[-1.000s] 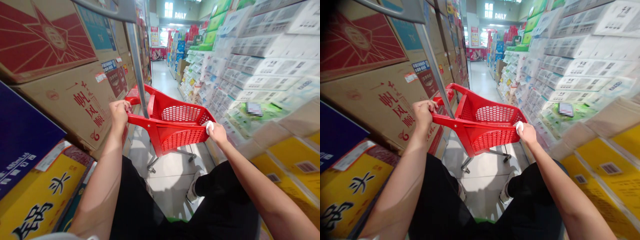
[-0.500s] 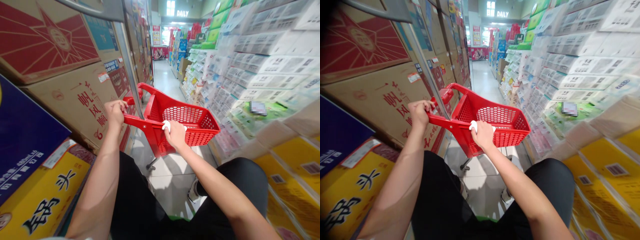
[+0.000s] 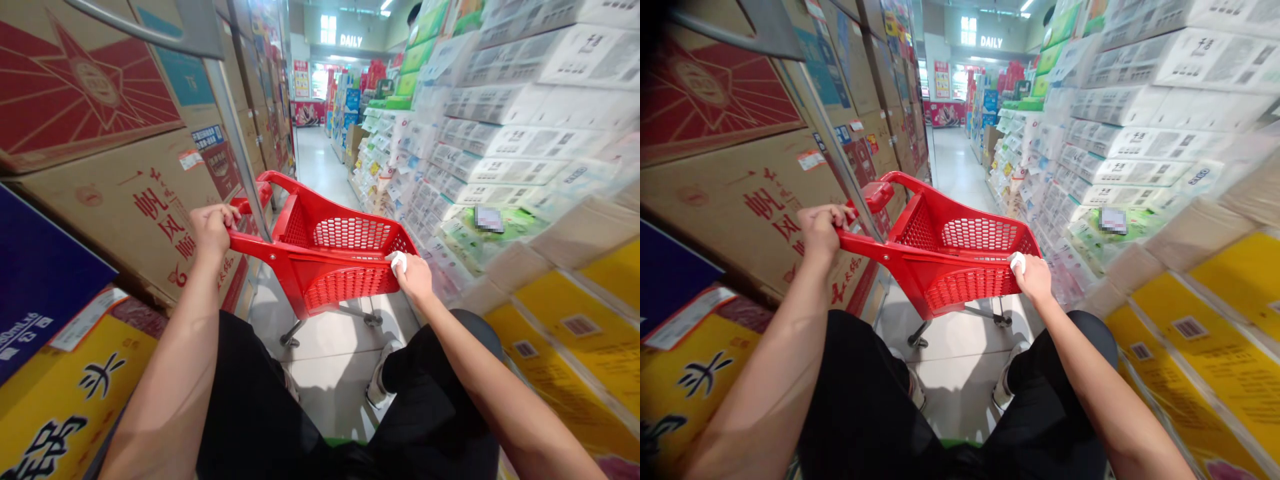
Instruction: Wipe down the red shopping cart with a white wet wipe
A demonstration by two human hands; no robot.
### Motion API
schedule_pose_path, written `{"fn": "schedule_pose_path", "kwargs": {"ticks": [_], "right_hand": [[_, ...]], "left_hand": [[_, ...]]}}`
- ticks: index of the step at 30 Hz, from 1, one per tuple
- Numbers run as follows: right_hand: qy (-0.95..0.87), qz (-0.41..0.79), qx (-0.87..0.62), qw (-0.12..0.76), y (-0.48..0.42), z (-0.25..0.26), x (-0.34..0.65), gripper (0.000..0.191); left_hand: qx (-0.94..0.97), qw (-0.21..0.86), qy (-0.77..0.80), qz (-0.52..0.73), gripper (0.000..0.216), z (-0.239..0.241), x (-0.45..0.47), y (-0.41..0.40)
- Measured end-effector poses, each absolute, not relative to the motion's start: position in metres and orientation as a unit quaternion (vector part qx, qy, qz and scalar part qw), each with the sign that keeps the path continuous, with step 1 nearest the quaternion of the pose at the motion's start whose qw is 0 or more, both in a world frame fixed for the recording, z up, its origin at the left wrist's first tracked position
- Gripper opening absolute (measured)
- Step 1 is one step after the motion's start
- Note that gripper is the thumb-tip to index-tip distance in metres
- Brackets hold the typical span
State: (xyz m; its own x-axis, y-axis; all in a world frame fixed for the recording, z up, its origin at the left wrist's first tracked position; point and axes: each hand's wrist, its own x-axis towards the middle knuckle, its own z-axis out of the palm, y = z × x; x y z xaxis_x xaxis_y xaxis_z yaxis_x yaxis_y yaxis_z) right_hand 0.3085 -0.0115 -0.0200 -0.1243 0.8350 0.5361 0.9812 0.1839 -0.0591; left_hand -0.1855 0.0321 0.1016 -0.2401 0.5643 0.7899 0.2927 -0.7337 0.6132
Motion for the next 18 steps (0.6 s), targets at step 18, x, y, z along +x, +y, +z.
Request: {"fn": "schedule_pose_path", "kwargs": {"ticks": [18], "right_hand": [[-0.720,-0.127,-0.648,0.212,-0.028,-0.002,0.189,0.046]], "left_hand": [[0.710,-0.144,0.506,0.468,0.032,0.067,-0.084,-0.009]]}}
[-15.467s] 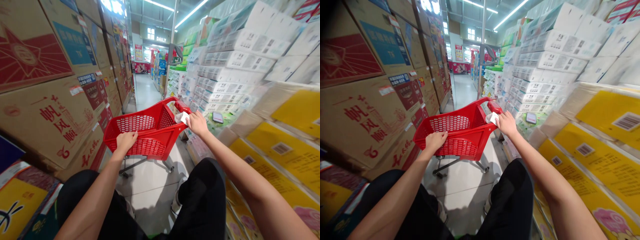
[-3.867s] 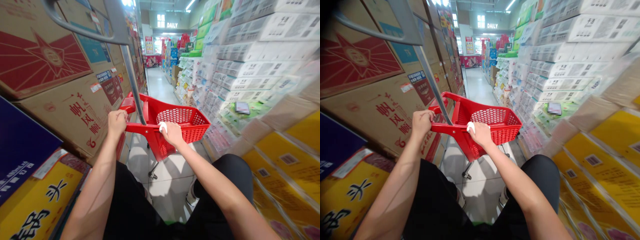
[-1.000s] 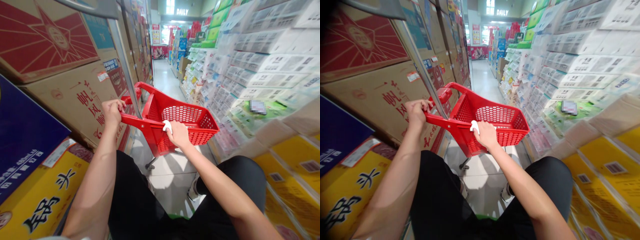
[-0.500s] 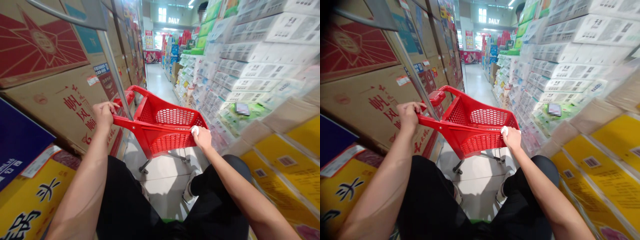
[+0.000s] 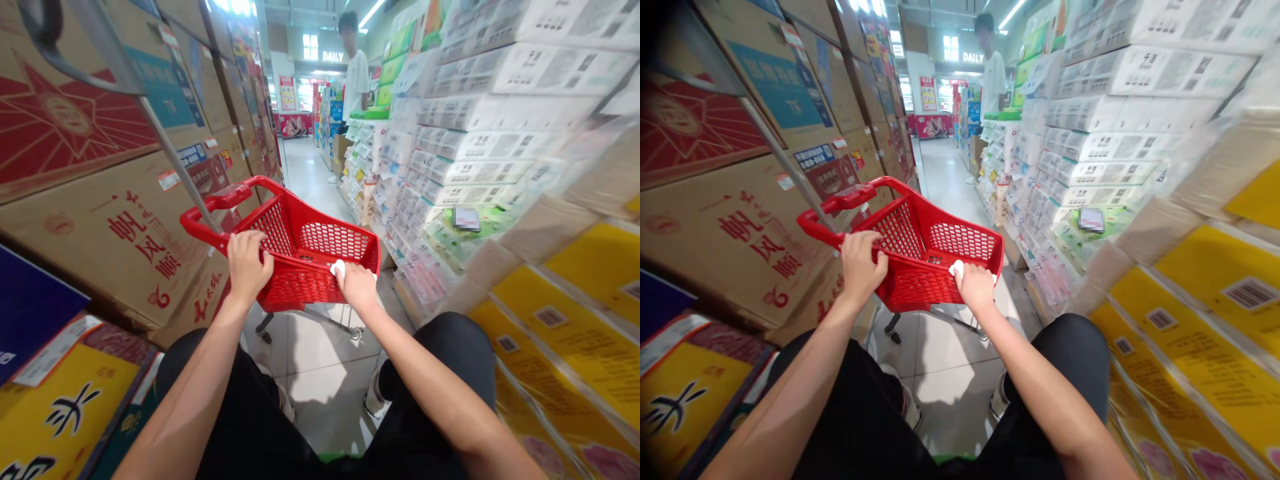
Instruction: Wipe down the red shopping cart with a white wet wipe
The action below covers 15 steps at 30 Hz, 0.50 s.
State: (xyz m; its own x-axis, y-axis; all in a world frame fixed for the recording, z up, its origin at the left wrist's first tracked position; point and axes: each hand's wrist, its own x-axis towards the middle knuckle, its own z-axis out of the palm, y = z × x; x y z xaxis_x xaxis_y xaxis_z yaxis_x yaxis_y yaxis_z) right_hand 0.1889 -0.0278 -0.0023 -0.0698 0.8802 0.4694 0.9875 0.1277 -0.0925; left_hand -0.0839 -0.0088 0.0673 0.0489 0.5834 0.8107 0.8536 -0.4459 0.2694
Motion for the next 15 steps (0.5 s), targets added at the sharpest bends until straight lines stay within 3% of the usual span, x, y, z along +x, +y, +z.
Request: {"fn": "schedule_pose_path", "kwargs": {"ticks": [6,15], "right_hand": [[-0.759,-0.066,-0.620,0.186,-0.058,0.006,0.146,0.037],[-0.828,-0.043,-0.536,0.158,-0.082,0.009,0.150,0.037]], "left_hand": [[-0.852,0.091,-0.462,-0.229,0.032,0.036,-0.060,0.008],[-0.824,0.109,-0.499,-0.246,0.033,0.030,-0.072,0.000]]}}
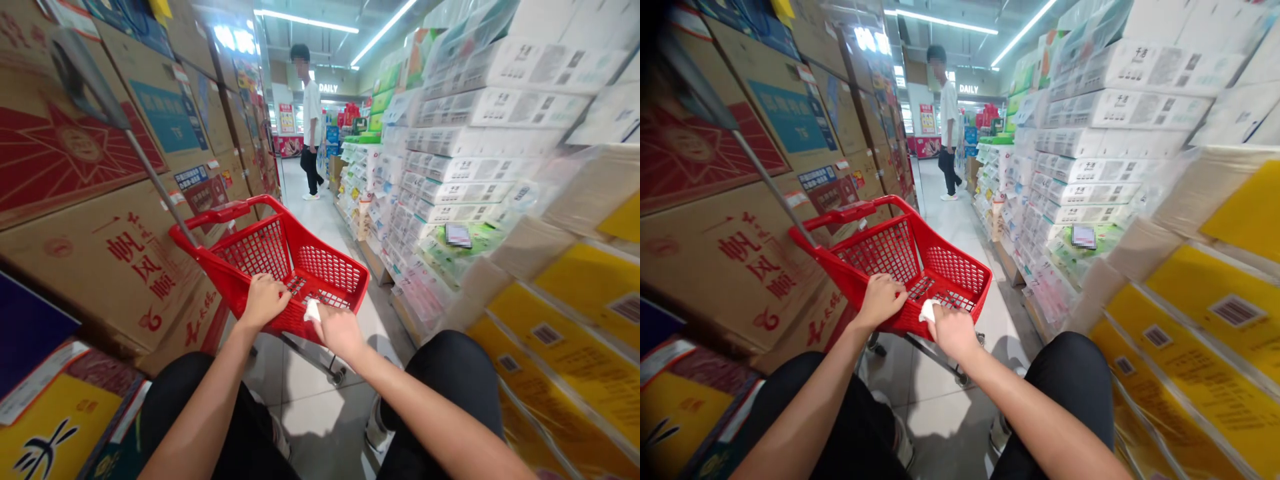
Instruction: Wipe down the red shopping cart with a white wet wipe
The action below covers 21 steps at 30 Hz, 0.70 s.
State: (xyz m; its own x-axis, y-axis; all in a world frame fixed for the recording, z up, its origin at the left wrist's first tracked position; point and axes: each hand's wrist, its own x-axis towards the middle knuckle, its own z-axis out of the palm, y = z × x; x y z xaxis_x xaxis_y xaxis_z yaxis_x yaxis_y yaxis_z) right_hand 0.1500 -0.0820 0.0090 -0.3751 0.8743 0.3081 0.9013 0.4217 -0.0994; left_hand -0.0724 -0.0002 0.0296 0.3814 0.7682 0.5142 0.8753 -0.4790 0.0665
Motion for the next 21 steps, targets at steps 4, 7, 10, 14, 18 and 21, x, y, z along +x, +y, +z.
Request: {"fn": "schedule_pose_path", "kwargs": {"ticks": [4,7,10,14,18,21], "right_hand": [[-0.878,-0.068,-0.444,0.167,-0.073,0.003,0.201,0.039],[-0.906,-0.078,-0.371,0.188,-0.059,-0.002,0.240,0.038],[-0.904,-0.081,-0.358,0.220,-0.049,-0.010,0.257,0.038],[-0.876,-0.088,-0.407,0.244,-0.061,-0.020,0.235,0.034],[-0.880,-0.090,-0.401,0.237,-0.085,-0.021,0.199,0.035],[-0.901,-0.094,-0.363,0.219,-0.091,-0.019,0.189,0.036]], "left_hand": [[-0.816,0.100,-0.501,-0.270,0.031,0.028,-0.068,0.003],[-0.815,0.088,-0.502,-0.275,0.033,0.026,-0.059,0.005],[-0.812,0.085,-0.510,-0.271,0.033,0.023,-0.051,0.009],[-0.805,0.089,-0.525,-0.261,0.030,0.021,-0.048,0.016],[-0.812,0.081,-0.518,-0.256,0.029,0.024,-0.064,0.021],[-0.809,0.072,-0.517,-0.271,0.028,0.025,-0.081,0.024]]}}
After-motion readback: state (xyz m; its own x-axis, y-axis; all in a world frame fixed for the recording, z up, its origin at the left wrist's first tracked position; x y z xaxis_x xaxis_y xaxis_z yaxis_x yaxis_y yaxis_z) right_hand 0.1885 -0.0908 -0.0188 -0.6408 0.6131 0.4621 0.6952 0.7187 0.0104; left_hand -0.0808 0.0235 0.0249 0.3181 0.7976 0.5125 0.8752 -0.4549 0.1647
